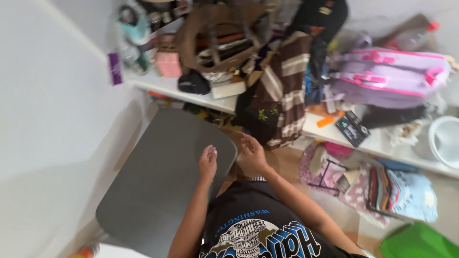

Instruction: The recorder is folding a brown striped polo shirt on a grey flat surface.

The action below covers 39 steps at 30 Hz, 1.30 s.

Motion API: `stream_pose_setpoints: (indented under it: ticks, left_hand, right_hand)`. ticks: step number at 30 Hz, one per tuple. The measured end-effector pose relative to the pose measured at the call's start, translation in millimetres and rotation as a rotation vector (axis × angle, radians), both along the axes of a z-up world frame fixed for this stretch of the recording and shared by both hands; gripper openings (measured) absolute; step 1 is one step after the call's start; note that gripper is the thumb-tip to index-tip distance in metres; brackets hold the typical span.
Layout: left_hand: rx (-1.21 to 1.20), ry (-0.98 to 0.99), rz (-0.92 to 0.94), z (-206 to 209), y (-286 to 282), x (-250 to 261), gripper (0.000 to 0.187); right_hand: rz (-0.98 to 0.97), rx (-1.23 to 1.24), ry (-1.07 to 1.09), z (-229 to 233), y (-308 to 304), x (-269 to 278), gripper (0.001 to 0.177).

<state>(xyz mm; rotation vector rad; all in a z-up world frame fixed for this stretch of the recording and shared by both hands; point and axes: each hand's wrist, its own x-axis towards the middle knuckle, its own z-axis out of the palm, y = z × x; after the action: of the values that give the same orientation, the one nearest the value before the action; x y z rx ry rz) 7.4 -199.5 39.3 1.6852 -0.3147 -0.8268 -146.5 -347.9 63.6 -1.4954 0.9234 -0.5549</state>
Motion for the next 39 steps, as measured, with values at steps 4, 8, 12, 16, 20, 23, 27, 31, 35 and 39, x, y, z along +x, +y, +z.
stream_pose_setpoints:
  ticks: [4,8,12,16,20,23,27,31,35,39]
  left_hand:
    - [-0.077,-0.054,-0.137,-22.2,-54.4,-16.4,0.040]
    - [-0.089,-0.069,-0.277,-22.6,-105.0,-34.3,0.039]
    - [-0.117,-0.037,-0.353,-20.7,-148.2,-52.7,0.038]
    - [-0.150,-0.024,-0.405,-28.0,-185.4,-70.5,0.038]
    - [-0.182,0.029,-0.425,-34.9,-216.3,-84.8,0.038]
    - [-0.154,0.021,-0.453,-20.6,-231.5,-89.7,0.039]
    - [-0.135,0.017,-0.452,-18.3,-245.7,-92.6,0.044]
    - [-0.098,0.014,-0.443,-11.4,-254.1,-90.1,0.047]
    - [-0.138,0.035,-0.423,12.8,-260.3,-89.3,0.050]
    - [-0.321,0.113,-0.338,44.0,-260.6,-82.8,0.057]
  right_hand:
    - [-0.131,-0.037,-0.053,-18.2,-32.8,-33.9,0.046]
    - [-0.284,0.006,-0.099,-14.9,-59.7,-57.9,0.044]
    - [-0.394,-0.128,-0.013,-7.8,-82.8,-76.0,0.043]
    - [-0.467,-0.190,-0.053,2.0,-106.8,-87.2,0.042]
    - [-0.517,-0.318,0.007,29.3,-135.4,-86.7,0.053]
    - [-0.522,-0.261,-0.080,35.6,-158.7,-83.0,0.068]
    - [-0.405,-0.167,-0.009,23.5,-187.6,-82.2,0.082]
    - [-0.474,-0.159,0.118,-8.5,-202.9,-86.6,0.063]
    - [-0.342,-0.070,-0.024,-17.6,-204.0,-92.8,0.033]
    - [0.114,-0.135,-0.123,5.6,-185.3,-107.3,0.014]
